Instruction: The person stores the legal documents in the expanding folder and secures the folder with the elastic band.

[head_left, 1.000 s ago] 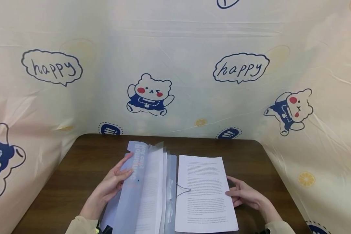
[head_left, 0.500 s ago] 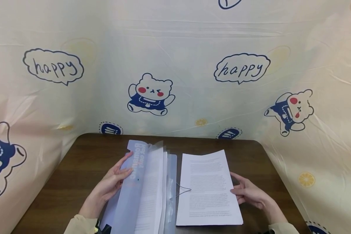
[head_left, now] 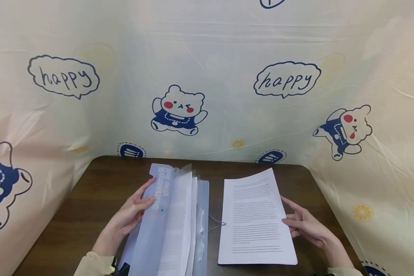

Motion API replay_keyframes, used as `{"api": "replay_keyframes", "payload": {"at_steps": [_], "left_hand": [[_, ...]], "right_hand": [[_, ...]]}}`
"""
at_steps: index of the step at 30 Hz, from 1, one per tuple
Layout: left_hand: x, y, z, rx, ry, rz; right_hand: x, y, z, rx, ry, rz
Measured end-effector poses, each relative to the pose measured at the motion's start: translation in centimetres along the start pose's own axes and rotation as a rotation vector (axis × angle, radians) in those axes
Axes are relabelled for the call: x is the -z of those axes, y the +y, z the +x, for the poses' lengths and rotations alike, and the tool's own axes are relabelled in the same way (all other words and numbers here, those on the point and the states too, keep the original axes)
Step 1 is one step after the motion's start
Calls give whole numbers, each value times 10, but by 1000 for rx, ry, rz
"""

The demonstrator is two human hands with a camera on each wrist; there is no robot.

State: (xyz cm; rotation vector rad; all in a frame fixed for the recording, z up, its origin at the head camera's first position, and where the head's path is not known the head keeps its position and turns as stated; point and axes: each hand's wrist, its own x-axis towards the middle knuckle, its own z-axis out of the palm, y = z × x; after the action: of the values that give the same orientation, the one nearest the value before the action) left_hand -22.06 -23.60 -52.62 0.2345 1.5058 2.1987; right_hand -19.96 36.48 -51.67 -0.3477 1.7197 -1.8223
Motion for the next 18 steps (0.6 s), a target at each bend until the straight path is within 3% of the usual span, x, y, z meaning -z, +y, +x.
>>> {"api": "replay_keyframes", "payload": {"at_steps": [18], "left_hand": [[2, -2, 1, -22, -29, -13]], "right_hand": [[-2, -12, -8, 116, -82, 64]]}}
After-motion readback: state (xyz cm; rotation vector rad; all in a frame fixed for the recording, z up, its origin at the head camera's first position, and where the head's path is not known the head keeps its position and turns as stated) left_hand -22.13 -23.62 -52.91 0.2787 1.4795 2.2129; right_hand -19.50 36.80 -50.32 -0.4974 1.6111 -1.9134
